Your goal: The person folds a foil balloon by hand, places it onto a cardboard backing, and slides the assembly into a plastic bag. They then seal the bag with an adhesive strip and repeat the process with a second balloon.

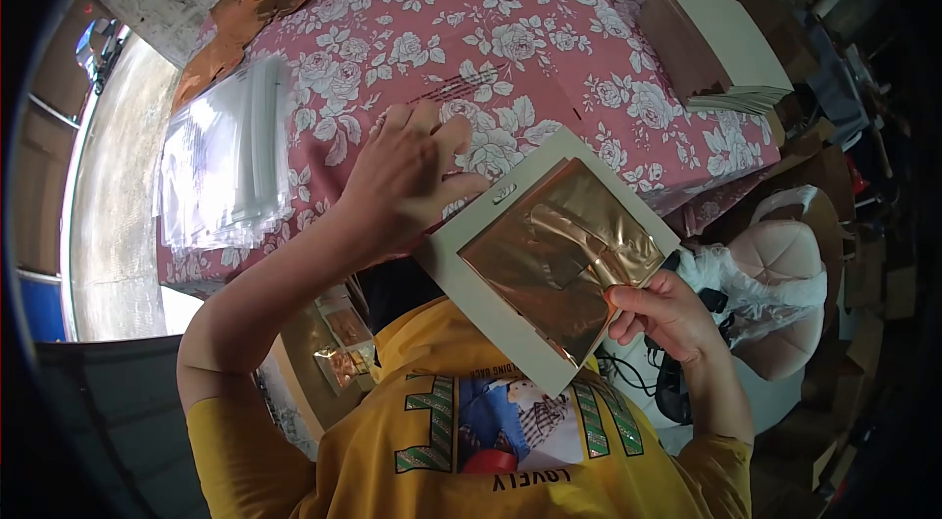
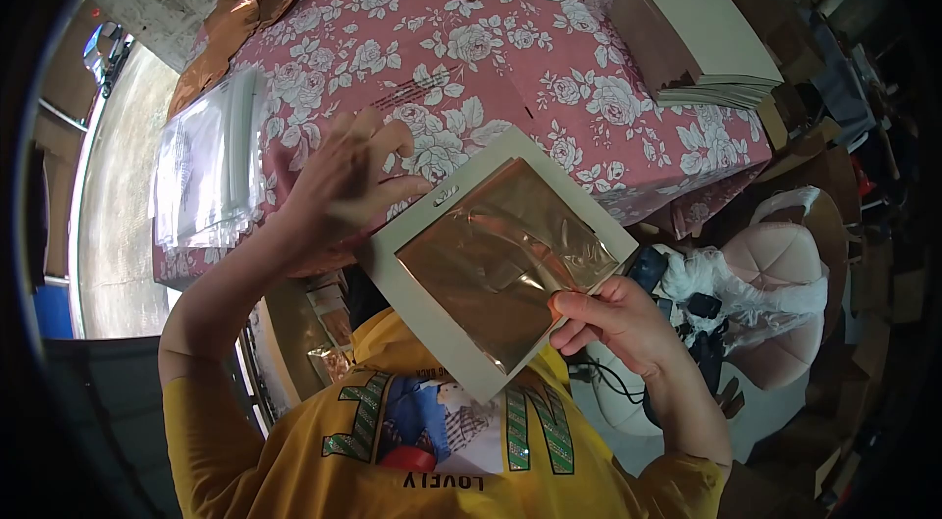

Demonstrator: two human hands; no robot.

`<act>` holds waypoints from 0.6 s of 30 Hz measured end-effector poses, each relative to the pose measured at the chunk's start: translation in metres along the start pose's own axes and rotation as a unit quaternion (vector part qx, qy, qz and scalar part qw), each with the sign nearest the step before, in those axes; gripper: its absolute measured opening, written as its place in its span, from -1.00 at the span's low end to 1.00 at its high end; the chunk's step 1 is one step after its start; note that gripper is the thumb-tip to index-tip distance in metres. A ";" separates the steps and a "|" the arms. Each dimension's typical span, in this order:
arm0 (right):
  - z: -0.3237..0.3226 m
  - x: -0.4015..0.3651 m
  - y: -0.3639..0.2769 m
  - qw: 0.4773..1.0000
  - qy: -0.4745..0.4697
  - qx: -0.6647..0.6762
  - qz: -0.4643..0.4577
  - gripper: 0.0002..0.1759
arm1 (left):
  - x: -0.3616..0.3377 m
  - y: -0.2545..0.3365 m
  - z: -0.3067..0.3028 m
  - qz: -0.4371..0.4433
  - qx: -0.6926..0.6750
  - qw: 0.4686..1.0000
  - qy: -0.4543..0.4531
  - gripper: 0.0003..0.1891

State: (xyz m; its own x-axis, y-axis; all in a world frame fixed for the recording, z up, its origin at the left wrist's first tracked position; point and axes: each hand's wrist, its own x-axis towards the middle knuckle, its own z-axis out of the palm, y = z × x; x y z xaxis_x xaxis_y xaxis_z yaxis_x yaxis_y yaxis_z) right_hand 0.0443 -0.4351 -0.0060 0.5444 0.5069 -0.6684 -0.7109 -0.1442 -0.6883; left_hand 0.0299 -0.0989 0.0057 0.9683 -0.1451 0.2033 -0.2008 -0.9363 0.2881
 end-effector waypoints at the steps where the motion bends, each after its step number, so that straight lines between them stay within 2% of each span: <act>1: 0.000 0.000 0.000 1.000 0.000 0.000 0.000 -0.81 | 0.000 0.001 0.000 -0.001 0.008 1.000 0.002 -0.66; 8: -0.001 0.000 -0.001 1.000 0.002 -0.007 0.001 -0.79 | 0.000 0.001 0.001 0.014 0.018 1.000 -0.010 -0.76; 14: -0.001 0.001 -0.001 1.000 -0.003 -0.003 -0.001 -0.78 | 0.001 0.004 -0.007 -0.023 -0.050 0.997 -0.045 -0.76; 18: -0.002 -0.002 -0.001 1.000 -0.002 -0.006 -0.005 -0.78 | 0.000 -0.005 0.002 0.001 -0.044 0.998 -0.052 -0.76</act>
State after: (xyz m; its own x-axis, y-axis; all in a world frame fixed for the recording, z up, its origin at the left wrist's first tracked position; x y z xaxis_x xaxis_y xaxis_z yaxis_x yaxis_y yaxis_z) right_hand 0.0448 -0.4374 -0.0042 0.5491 0.5120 -0.6606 -0.7006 -0.1489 -0.6978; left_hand 0.0309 -0.0950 0.0023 0.9772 -0.1837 0.1063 -0.2104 -0.9050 0.3697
